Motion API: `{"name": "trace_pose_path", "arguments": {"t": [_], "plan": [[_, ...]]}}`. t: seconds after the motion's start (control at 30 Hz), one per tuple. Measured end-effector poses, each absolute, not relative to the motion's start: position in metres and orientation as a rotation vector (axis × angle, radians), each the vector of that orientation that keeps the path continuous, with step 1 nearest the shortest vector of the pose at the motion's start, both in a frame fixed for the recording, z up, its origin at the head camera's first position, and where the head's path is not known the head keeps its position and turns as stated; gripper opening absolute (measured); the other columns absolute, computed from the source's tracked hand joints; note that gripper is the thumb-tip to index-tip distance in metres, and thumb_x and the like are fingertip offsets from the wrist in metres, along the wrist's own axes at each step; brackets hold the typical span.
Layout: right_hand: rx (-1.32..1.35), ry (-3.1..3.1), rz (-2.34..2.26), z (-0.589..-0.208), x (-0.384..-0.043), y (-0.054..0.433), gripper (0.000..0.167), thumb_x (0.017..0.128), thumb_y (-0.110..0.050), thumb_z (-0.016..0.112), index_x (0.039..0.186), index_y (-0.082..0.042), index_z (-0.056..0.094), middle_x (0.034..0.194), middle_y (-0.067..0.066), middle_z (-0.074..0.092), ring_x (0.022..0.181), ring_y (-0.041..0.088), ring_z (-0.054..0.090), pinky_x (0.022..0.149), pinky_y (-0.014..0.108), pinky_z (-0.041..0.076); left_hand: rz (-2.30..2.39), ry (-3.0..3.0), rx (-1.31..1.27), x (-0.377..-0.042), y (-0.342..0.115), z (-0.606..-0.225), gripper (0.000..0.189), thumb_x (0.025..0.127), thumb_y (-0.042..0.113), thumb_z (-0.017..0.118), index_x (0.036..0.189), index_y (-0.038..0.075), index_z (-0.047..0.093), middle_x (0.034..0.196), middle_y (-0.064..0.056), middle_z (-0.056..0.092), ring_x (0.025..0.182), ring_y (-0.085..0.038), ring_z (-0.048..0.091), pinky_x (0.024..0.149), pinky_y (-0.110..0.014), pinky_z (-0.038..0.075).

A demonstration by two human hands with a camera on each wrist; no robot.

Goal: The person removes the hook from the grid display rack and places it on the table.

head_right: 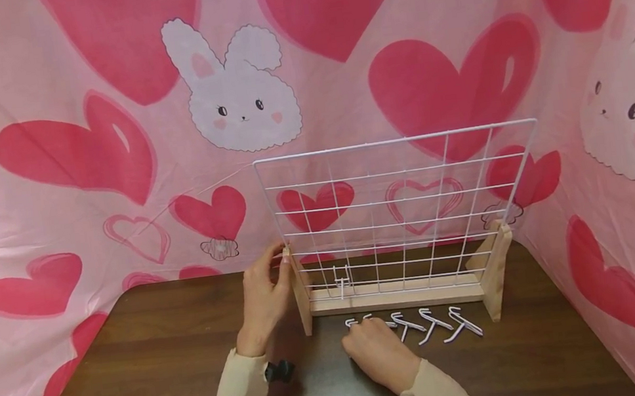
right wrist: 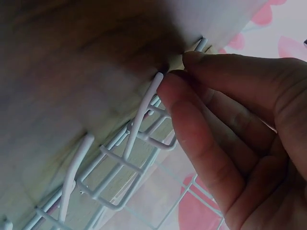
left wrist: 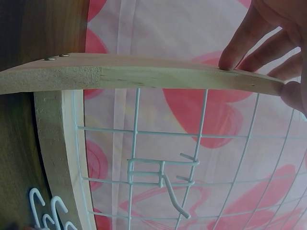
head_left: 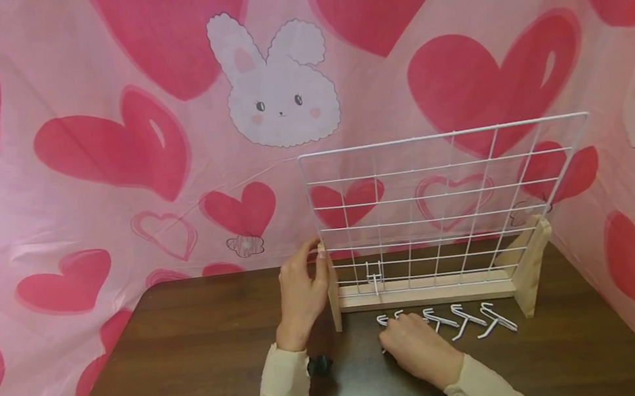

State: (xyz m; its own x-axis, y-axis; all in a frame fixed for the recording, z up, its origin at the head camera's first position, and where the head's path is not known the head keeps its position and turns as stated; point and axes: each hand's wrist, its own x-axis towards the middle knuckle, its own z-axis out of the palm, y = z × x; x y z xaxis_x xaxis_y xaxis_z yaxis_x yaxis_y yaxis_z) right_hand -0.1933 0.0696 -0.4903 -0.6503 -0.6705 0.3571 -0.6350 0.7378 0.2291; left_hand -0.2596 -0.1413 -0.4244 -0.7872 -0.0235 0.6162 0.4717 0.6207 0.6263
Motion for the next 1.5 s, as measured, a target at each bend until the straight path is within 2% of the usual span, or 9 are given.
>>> {"name": "trace_pose_path", "arguments": {"t": [0.2,0.4,0.6,0.77,0.97,1.2,1.5], "plan": [[1.023,-2.541,-0.074,-0.489,-0.195,0.070,0.023,0.070,-0.006,0.082,0.058,-0.018,0.066,0.057,0.002,0.064,0.050,0.022,0.060,0.044,0.037,0.043,-1.105,-2.258,-0.345,-0.258,-0.142,-0.423,0.029,0.101,0.015,0.063,0.128,0.009,0.071,0.117,-0.011,0.079,0.103,-0.027,0.077,0.094,-0.048,0.061],[1.126,-2.513,0.125,-0.483,-0.203,0.074,0.029,0.075,-0.023,0.088,0.063,-0.022,0.062,0.058,-0.006,0.064,0.053,0.016,0.063,0.048,0.033,0.045,-1.105,-2.257,-0.341,-0.257,-0.142,-0.423,0.029,0.101,0.015,0.063,0.127,0.010,0.071,0.118,-0.010,0.078,0.104,-0.027,0.077,0.094,-0.049,0.061],[1.150,-2.421,0.301,-0.473,-0.210,0.082,0.028,0.073,-0.015,0.088,0.066,-0.024,0.062,0.059,-0.014,0.063,0.054,0.004,0.059,0.050,0.027,0.044,-1.122,-2.253,-0.346,-0.258,-0.142,-0.424,0.028,0.100,0.014,0.063,0.127,0.009,0.071,0.117,-0.011,0.079,0.104,-0.028,0.077,0.092,-0.051,0.061],[1.113,-2.353,0.313,-0.469,-0.213,0.085,0.024,0.073,-0.016,0.089,0.070,-0.021,0.066,0.060,-0.012,0.064,0.053,0.004,0.060,0.049,0.026,0.043,-1.134,-2.251,-0.348,-0.258,-0.142,-0.424,0.028,0.100,0.013,0.063,0.126,0.009,0.071,0.116,-0.012,0.079,0.103,-0.030,0.077,0.092,-0.053,0.061],[1.065,-2.292,0.348,-0.467,-0.217,0.089,0.028,0.074,-0.017,0.090,0.071,-0.021,0.062,0.060,-0.014,0.062,0.053,0.003,0.058,0.049,0.025,0.042,-1.115,-2.245,-0.354,-0.259,-0.142,-0.424,0.028,0.101,0.015,0.063,0.127,0.009,0.071,0.116,-0.011,0.079,0.104,-0.027,0.077,0.091,-0.048,0.062],[1.037,-2.264,0.394,-0.464,-0.219,0.095,0.017,0.073,-0.016,0.090,0.083,-0.018,0.076,0.067,-0.012,0.071,0.056,0.005,0.064,0.053,0.027,0.048,-1.096,-2.235,-0.369,-0.258,-0.142,-0.423,0.028,0.101,0.015,0.064,0.127,0.009,0.071,0.116,-0.010,0.079,0.103,-0.027,0.077,0.090,-0.047,0.062],[1.022,-2.243,0.403,-0.462,-0.221,0.099,0.020,0.074,-0.017,0.090,0.088,-0.018,0.077,0.076,-0.009,0.076,0.064,0.009,0.072,0.056,0.028,0.053,-1.099,-2.241,-0.363,-0.258,-0.142,-0.423,0.028,0.101,0.016,0.063,0.127,0.009,0.071,0.116,-0.011,0.079,0.104,-0.028,0.077,0.094,-0.049,0.061]]}}
